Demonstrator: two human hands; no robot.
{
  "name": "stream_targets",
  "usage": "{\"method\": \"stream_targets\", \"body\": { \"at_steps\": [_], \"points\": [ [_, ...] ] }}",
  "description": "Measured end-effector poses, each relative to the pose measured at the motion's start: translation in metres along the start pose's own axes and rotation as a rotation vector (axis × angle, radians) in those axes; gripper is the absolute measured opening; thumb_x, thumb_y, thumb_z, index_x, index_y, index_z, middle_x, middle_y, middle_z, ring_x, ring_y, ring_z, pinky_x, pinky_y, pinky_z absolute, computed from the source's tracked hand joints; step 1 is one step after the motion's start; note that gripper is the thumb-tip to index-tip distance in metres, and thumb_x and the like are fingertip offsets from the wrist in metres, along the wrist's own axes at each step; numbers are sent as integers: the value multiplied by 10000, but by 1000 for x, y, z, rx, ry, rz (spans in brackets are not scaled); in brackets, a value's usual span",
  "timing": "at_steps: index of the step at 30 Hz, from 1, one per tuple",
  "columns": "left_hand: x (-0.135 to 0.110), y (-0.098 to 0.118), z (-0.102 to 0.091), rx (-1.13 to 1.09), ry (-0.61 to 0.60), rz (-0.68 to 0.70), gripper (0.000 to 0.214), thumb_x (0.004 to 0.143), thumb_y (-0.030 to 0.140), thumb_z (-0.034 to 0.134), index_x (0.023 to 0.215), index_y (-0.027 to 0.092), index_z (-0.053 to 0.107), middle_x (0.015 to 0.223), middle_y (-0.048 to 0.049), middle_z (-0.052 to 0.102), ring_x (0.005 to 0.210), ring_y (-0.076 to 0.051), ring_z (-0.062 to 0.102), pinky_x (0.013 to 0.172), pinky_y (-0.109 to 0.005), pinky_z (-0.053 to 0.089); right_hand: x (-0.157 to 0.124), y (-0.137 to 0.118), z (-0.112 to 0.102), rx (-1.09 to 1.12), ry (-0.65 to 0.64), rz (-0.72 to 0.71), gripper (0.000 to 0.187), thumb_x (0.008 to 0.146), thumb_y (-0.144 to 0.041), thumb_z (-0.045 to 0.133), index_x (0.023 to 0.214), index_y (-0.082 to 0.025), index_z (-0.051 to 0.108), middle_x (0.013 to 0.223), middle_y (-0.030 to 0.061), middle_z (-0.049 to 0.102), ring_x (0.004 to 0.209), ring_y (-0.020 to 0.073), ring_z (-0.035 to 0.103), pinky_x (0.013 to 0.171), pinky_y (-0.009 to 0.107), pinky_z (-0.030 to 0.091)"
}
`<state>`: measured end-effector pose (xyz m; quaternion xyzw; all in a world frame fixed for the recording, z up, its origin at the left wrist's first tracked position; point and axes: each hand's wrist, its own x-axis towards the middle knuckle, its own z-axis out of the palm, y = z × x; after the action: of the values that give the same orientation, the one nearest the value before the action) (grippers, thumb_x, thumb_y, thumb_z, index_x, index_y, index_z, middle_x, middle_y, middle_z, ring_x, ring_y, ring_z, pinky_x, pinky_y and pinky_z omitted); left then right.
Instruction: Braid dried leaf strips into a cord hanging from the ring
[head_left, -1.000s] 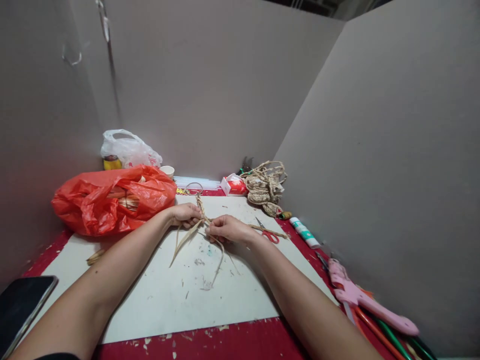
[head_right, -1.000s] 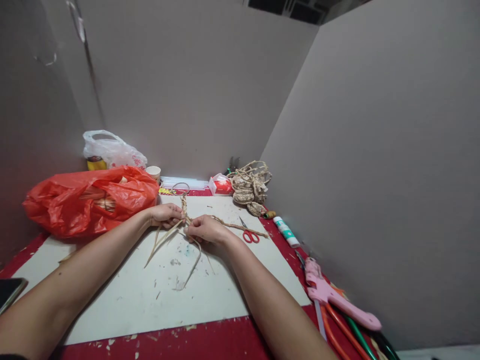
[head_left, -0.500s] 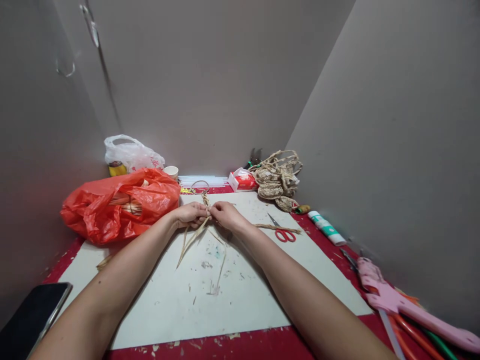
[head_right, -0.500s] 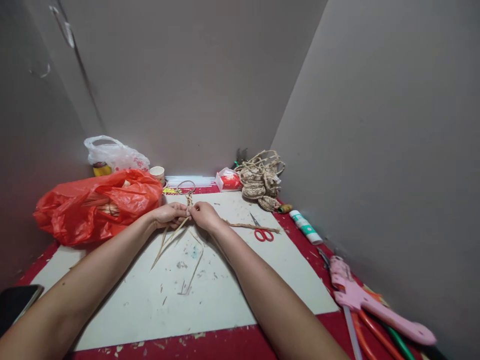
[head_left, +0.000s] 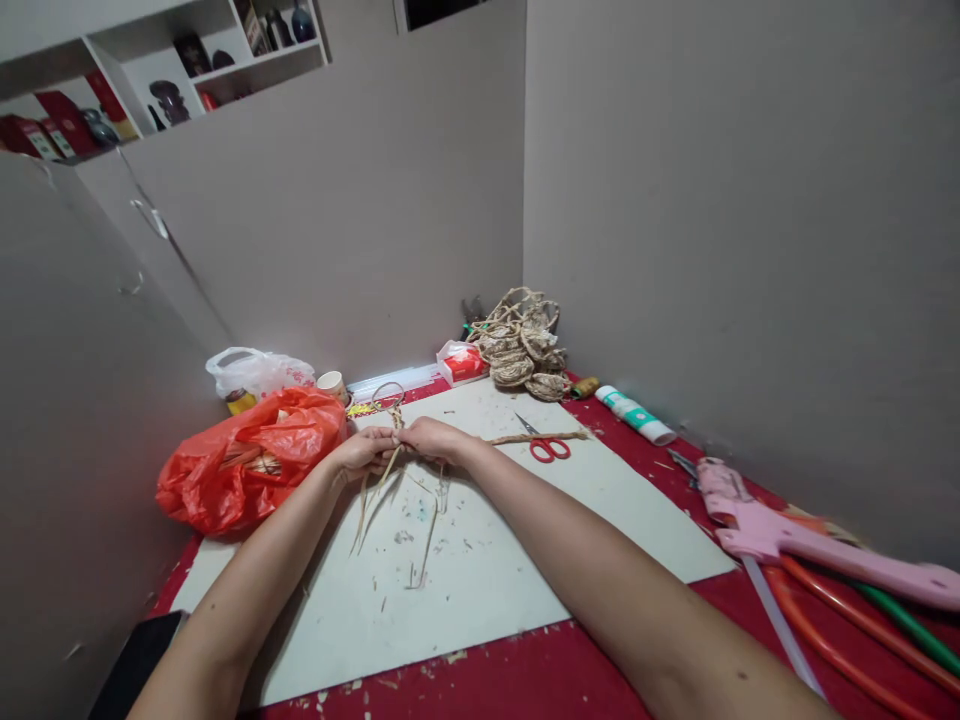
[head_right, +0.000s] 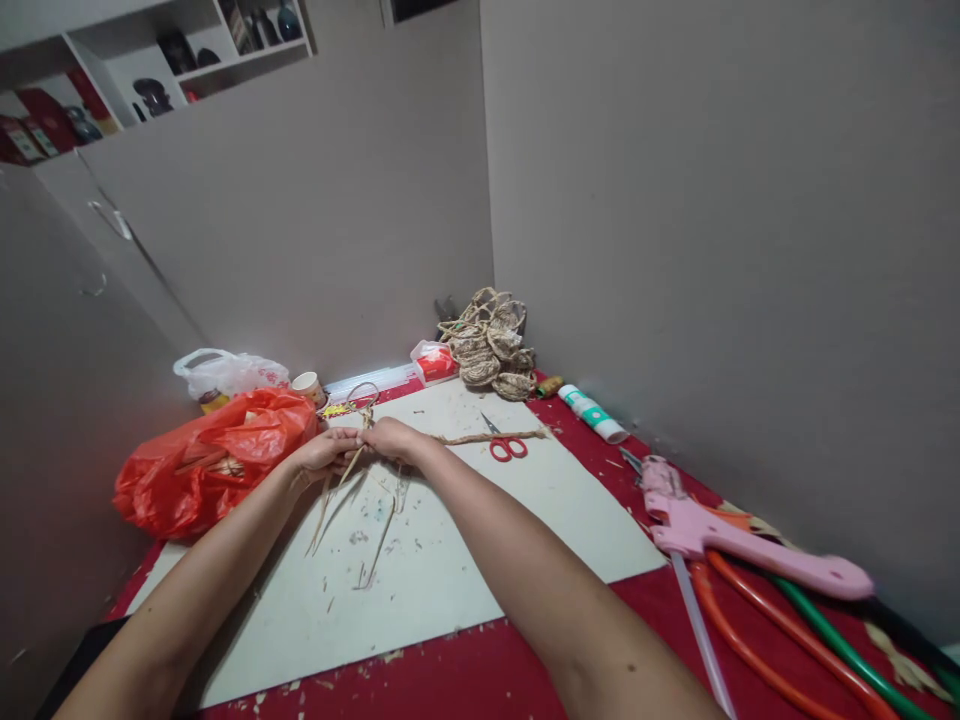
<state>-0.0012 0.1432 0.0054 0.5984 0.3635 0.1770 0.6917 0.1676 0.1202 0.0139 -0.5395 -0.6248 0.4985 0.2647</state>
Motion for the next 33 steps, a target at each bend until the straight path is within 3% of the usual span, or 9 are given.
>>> {"method": "stream_targets", "body": {
  "at_steps": [5, 13, 18, 22, 25, 28, 29, 31, 33],
  "points": [
    [-10, 7, 5, 172, 66, -64, 303, 701, 391, 645, 818, 136, 530, 512, 96, 247, 397, -25, 155, 384, -165, 112, 5, 6, 5, 167, -147, 94, 304, 786, -291, 500, 525, -187, 385, 357, -66, 277, 316, 58, 196, 342, 196, 146],
    [-32, 28, 27, 890, 359, -123, 274, 807, 374, 481, 697, 128, 531, 534, 37, 369, 460, -76, 334, 460, -195, 272, 4, 4, 27, 321, -9, 150, 204, 740, -170, 535, 554, -165, 452, 295, -88, 231, 272, 49, 169, 315, 194, 99],
    [-27, 23, 57, 1159, 546, -106, 157, 789, 266, 516, 709, 135, 549, 669, -76, 530, 679, -191, 519, 583, -257, 335, 2, 2, 33, 455, 2, 166, 242, 801, -155, 482, 579, -179, 389, 319, -100, 222, 285, 43, 188, 313, 174, 121],
    [-34, 4, 89, 1281, 601, -101, 141, 806, 251, 485, 838, 137, 560, 759, -132, 581, 766, -252, 561, 648, -304, 354, 3, 5, 29, 549, -117, 185, 261, 838, -136, 431, 591, -179, 360, 353, -97, 251, 304, 31, 180, 312, 152, 140],
    [-56, -3, 100, 1309, 463, -44, 153, 812, 268, 472, 728, 161, 542, 677, -90, 573, 635, -188, 528, 602, -276, 342, 6, 9, 25, 587, -205, 201, 223, 837, -122, 427, 622, -166, 393, 368, -103, 252, 309, 26, 153, 309, 144, 130],
    [-80, 2, 88, 1080, 271, -27, 246, 818, 304, 447, 628, 162, 515, 577, -29, 536, 502, -121, 455, 519, -234, 323, 10, 13, 21, 612, -266, 208, 211, 835, -125, 436, 634, -167, 392, 378, -113, 232, 312, 24, 133, 307, 138, 121],
    [-84, 5, 79, 954, 357, -16, 256, 829, 320, 417, 666, 157, 530, 574, -16, 534, 484, -112, 451, 502, -224, 324, 12, 14, 20, 619, -286, 209, 214, 835, -123, 437, 632, -168, 388, 381, -116, 225, 315, 24, 129, 306, 135, 122],
    [-84, 11, 60, 790, 687, 116, 248, 822, 337, 420, 712, 147, 534, 593, 1, 528, 500, -104, 457, 504, -212, 332, 13, 15, 19, 629, -318, 207, 221, 841, -117, 427, 630, -168, 384, 388, -121, 206, 320, 22, 118, 306, 125, 127],
    [-72, 14, 44, 692, 822, 189, 194, 786, 292, 475, 683, 138, 533, 599, 4, 522, 543, -99, 465, 543, -208, 346, 13, 15, 18, 632, -337, 198, 221, 848, -118, 415, 634, -166, 390, 393, -125, 191, 325, 21, 104, 305, 116, 127]
  ]
}}
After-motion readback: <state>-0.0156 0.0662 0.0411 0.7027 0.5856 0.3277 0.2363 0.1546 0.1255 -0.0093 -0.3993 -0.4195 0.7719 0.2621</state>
